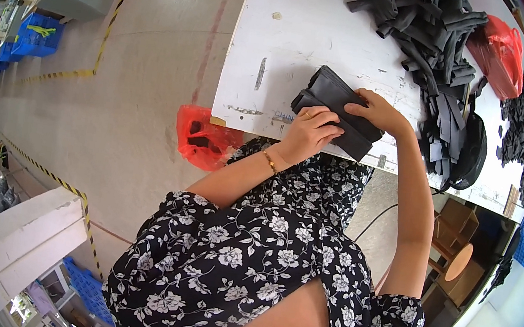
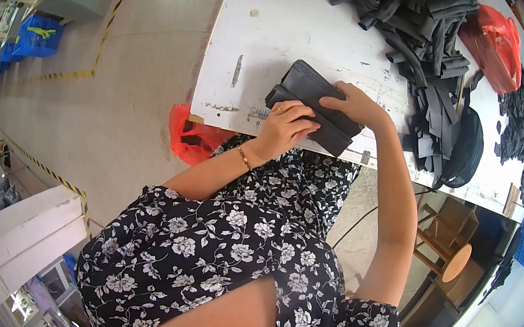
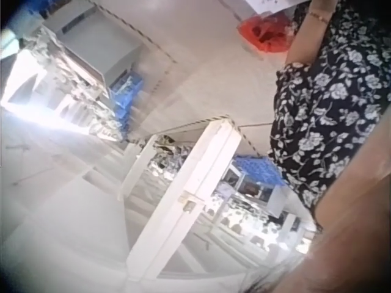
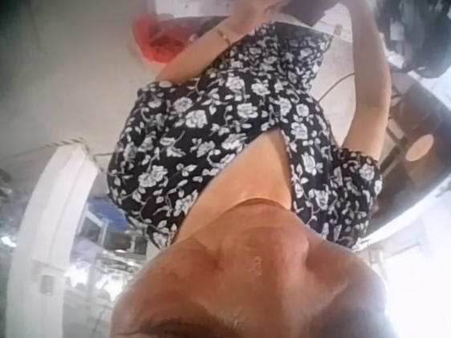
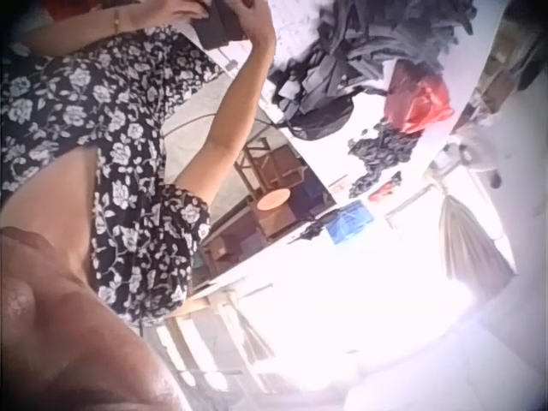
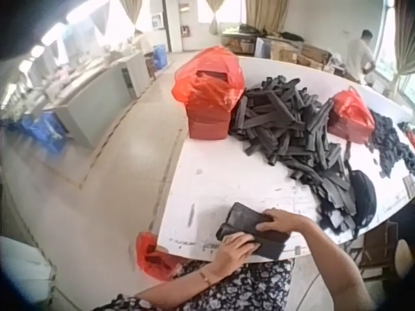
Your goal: Assembling small black rubber or foam components by applying adhesive and fitting them together.
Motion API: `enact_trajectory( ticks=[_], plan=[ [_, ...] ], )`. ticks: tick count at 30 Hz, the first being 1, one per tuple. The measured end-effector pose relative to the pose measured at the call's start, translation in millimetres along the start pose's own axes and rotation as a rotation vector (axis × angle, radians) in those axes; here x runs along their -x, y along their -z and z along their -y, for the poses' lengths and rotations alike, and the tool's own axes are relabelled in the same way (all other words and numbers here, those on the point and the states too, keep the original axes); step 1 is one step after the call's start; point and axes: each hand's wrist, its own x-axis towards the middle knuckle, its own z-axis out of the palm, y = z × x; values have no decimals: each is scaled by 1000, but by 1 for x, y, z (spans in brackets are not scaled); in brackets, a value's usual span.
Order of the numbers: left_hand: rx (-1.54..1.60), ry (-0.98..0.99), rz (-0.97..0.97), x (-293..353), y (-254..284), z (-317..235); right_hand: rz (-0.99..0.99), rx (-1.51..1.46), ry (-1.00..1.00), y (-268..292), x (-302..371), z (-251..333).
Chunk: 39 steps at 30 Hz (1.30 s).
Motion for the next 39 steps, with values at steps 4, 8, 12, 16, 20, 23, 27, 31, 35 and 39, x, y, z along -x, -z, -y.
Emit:
enact_trajectory(
  ticks=[4, 8, 12, 16, 20, 23, 27, 31, 35, 39],
  plan=[
    [14, 1, -16, -2, 0, -1, -80, 40, 38, 7, 9, 6],
    [64, 77, 49, -4, 6, 1, -124, -235, 77, 43, 48, 52],
    [125, 162, 102, -7, 9, 5, 83, -308, 165, 22, 76, 72],
    [196, 317, 213, -1, 3, 29, 75, -177, 118, -18, 61, 48],
    [913, 700, 58, -14, 30, 65, 145, -151, 24, -10, 57, 44],
    [799, 728, -57, -43, 66, 90, 123, -53, 120, -15, 48, 38],
    [187, 34, 389, -75, 46, 66, 96, 123, 148, -24, 47, 51],
    [53, 123, 1279, -93, 46, 46, -96, 579, 113, -45, 54, 52],
    [-18, -164, 1040, -71, 48, 47, -148, 342, 94, -67, 57, 34],
    [-215, -240, 922, -47, 54, 35, -245, 566, 96, -90, 70, 42]
  ],
)
